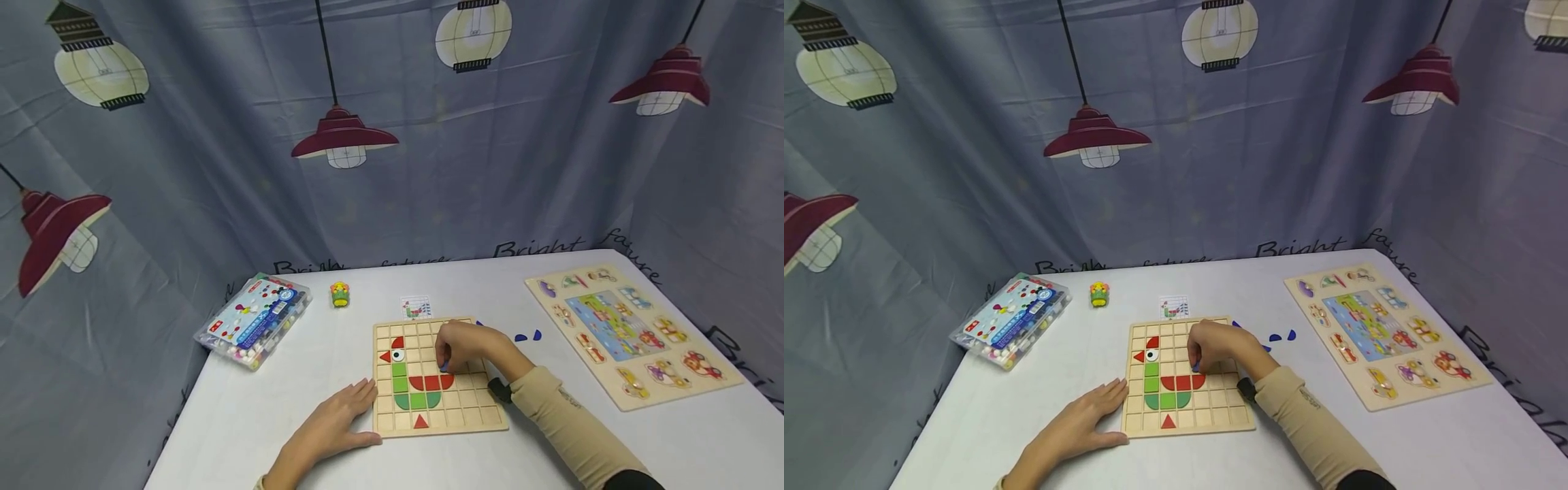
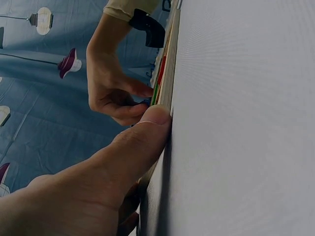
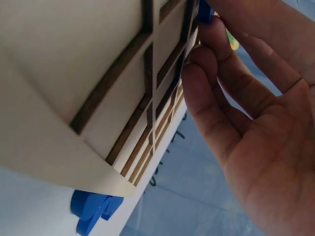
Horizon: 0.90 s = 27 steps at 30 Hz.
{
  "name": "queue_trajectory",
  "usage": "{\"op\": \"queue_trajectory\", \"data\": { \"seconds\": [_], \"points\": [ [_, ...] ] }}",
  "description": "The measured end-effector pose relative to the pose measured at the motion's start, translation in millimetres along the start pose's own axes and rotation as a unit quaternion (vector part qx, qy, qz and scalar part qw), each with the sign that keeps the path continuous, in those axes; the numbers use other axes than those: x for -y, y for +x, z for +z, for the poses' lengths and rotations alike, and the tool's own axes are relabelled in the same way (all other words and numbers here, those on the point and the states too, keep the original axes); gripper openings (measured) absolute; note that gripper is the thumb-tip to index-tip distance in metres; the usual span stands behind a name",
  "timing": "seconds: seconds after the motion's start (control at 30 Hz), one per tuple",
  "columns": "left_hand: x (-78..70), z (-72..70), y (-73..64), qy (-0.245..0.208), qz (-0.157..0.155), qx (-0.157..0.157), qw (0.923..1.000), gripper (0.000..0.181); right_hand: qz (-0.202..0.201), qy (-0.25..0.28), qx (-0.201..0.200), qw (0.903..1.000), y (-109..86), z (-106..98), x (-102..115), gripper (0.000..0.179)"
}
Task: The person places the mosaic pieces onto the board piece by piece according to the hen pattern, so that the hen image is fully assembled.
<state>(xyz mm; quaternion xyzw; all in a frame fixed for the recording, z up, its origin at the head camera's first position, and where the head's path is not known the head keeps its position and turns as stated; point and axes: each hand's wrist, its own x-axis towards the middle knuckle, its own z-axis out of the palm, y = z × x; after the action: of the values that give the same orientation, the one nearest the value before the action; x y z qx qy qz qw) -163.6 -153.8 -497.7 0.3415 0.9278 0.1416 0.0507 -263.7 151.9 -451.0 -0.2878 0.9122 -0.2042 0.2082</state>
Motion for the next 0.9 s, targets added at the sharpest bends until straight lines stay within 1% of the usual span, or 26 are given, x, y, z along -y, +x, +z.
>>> {"op": "queue_trajectory", "data": {
  "seconds": [0.1,0.3,0.6,0.9],
  "points": [
    [-0.2,0.7,0.2,0.000,0.001,-0.002,1.0000,0.084,0.003,0.005,0.006,1.0000,0.2,1.2,0.0,0.018],
    [0.5,1.9,-0.4,0.002,0.001,-0.007,1.0000,0.084,-0.004,-0.013,-0.001,0.9999,0.2,1.5,-0.8,0.018],
    [1.6,0.4,1.1,-0.003,-0.006,0.003,1.0000,0.084,-0.011,0.001,-0.005,0.9999,-0.8,1.6,-2.3,0.018],
    [2.0,1.8,0.8,-0.004,-0.008,0.005,0.9999,0.084,0.003,-0.003,-0.001,1.0000,1.2,3.0,-1.5,0.020]
  ]
}}
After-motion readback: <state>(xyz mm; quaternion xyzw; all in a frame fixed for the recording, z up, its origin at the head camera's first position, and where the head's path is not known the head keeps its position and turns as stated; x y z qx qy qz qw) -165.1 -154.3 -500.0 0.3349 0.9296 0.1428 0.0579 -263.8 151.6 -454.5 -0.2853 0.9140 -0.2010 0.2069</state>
